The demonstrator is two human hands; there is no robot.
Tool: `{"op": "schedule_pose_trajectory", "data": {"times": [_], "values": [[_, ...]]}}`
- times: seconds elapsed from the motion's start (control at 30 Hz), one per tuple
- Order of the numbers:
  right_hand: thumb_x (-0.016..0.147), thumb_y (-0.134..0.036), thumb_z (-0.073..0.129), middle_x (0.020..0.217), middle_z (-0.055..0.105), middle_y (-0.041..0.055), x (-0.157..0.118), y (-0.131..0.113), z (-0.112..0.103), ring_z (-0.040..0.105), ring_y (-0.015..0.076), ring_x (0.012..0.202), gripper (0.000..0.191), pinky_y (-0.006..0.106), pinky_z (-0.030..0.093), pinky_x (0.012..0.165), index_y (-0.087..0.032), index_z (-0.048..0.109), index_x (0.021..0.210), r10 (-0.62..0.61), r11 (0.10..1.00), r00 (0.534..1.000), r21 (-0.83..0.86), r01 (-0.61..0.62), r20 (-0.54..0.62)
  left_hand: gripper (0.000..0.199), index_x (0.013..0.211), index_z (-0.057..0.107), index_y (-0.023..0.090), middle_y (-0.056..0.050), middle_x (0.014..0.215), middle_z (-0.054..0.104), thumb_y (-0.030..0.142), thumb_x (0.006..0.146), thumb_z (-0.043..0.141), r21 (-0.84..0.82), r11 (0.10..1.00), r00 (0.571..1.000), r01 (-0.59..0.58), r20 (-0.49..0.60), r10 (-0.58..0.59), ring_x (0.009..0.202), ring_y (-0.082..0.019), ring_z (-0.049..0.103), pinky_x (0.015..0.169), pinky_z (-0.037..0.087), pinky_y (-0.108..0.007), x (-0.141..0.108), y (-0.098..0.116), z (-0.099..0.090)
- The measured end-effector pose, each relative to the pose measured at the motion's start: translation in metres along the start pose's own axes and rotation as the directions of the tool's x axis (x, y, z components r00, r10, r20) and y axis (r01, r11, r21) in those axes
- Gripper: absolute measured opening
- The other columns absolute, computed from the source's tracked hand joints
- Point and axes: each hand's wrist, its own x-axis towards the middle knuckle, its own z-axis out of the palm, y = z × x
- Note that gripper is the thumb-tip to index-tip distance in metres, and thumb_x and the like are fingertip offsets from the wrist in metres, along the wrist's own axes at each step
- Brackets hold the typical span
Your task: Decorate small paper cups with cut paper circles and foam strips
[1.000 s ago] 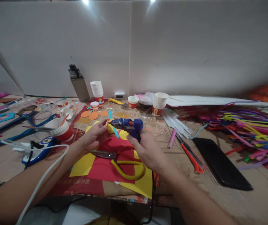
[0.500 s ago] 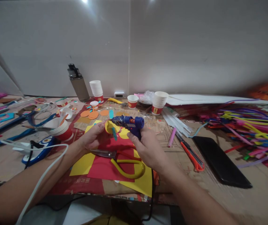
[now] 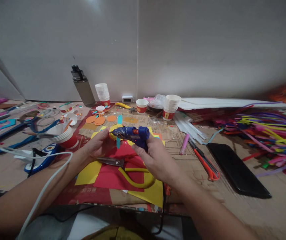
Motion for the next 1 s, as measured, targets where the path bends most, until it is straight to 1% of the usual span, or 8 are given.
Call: {"op": "schedule_pose_trajectory", "data": {"times": [0.13, 0.27, 0.37, 0.47, 0.57, 0.77, 0.87, 1.0], "values": [[0.093, -0.035, 0.053, 0.126, 0.064, 0.0067, -0.001, 0.002, -0.001, 0.059, 0.0241, 0.114, 0.039, 0.041, 0.044, 0.102, -0.023, 0.057, 0.129, 0.02, 0.999, 1.0, 0.031, -0.021, 0.023, 0.024, 0.092, 0.069, 0.013, -0.009, 0.088, 0.074, 0.033, 0.079, 0.07, -0.021, 1.0, 0.996, 0.011, -0.083, -0.013, 0.081, -0.021, 0.071, 0.079, 0.056, -0.033, -0.001, 0.002, 0.007], [0.091, -0.038, 0.055, 0.12, 0.067, 0.0074, -0.003, 0.007, -0.001, 0.063, 0.0253, 0.106, 0.039, 0.042, 0.049, 0.094, -0.022, 0.059, 0.126, 0.073, 0.997, 0.997, 0.035, -0.074, 0.034, 0.027, 0.096, 0.069, 0.013, -0.01, 0.091, 0.074, 0.036, 0.083, 0.065, -0.049, 0.997, 0.992, 0.068, -0.107, -0.073, 0.087, -0.023, 0.071, 0.078, 0.057, -0.034, -0.003, 0.007, 0.016], [0.092, -0.039, 0.054, 0.119, 0.068, 0.0079, -0.005, 0.008, 0.0, 0.063, 0.0252, 0.106, 0.039, 0.042, 0.05, 0.093, -0.021, 0.058, 0.127, 0.087, 0.993, 0.995, 0.071, -0.09, 0.045, 0.029, 0.099, 0.069, 0.012, -0.011, 0.09, 0.075, 0.037, 0.085, 0.061, -0.053, 0.992, 0.985, 0.116, -0.123, -0.122, 0.087, -0.024, 0.071, 0.075, 0.057, -0.034, -0.004, 0.009, 0.017], [0.092, -0.037, 0.054, 0.12, 0.067, 0.0081, -0.005, 0.006, 0.001, 0.062, 0.0247, 0.107, 0.038, 0.044, 0.049, 0.096, -0.021, 0.058, 0.126, 0.081, 0.992, 0.996, 0.089, -0.084, 0.04, 0.032, 0.101, 0.069, 0.011, -0.012, 0.09, 0.075, 0.038, 0.086, 0.059, -0.048, 0.988, 0.981, 0.148, -0.117, -0.152, 0.085, -0.025, 0.071, 0.072, 0.058, -0.034, -0.004, 0.009, 0.014], [0.092, -0.036, 0.055, 0.12, 0.067, 0.0079, -0.004, 0.005, 0.0, 0.062, 0.0242, 0.107, 0.037, 0.045, 0.048, 0.098, -0.021, 0.059, 0.125, 0.067, 0.996, 0.997, 0.062, -0.07, 0.038, 0.034, 0.102, 0.069, 0.011, -0.012, 0.088, 0.075, 0.038, 0.087, 0.057, -0.05, 0.987, 0.982, 0.155, -0.103, -0.16, 0.083, -0.024, 0.071, 0.072, 0.058, -0.034, -0.003, 0.008, 0.011], [0.093, -0.034, 0.053, 0.122, 0.066, 0.0068, -0.003, 0.001, -0.001, 0.063, 0.0229, 0.106, 0.036, 0.042, 0.049, 0.096, -0.024, 0.059, 0.127, 0.004, 1.0, 0.998, 0.013, -0.005, 0.066, 0.036, 0.108, 0.068, 0.012, -0.01, 0.084, 0.075, 0.038, 0.09, 0.051, -0.08, 0.984, 0.976, 0.158, -0.138, -0.168, 0.079, -0.023, 0.072, 0.074, 0.058, -0.035, -0.002, 0.01, 0.011], [0.093, -0.034, 0.053, 0.121, 0.067, 0.0069, -0.003, 0.0, -0.001, 0.063, 0.0231, 0.105, 0.036, 0.042, 0.048, 0.096, -0.024, 0.058, 0.127, 0.02, 1.0, 0.997, 0.004, -0.021, 0.068, 0.037, 0.11, 0.067, 0.013, -0.01, 0.084, 0.075, 0.039, 0.09, 0.051, -0.082, 0.98, 0.975, 0.182, -0.117, -0.191, 0.078, -0.024, 0.072, 0.073, 0.058, -0.035, -0.003, 0.011, 0.011], [0.092, -0.034, 0.053, 0.119, 0.067, 0.0082, -0.003, 0.003, -0.001, 0.061, 0.0241, 0.107, 0.035, 0.042, 0.047, 0.097, -0.021, 0.059, 0.124, 0.044, 0.999, 0.997, -0.004, -0.044, 0.06, 0.035, 0.104, 0.069, 0.01, -0.011, 0.082, 0.075, 0.038, 0.089, 0.054, -0.068, 0.979, 0.977, 0.193, -0.082, -0.199, 0.077, -0.024, 0.072, 0.073, 0.058, -0.035, -0.005, 0.011, 0.013]]}}
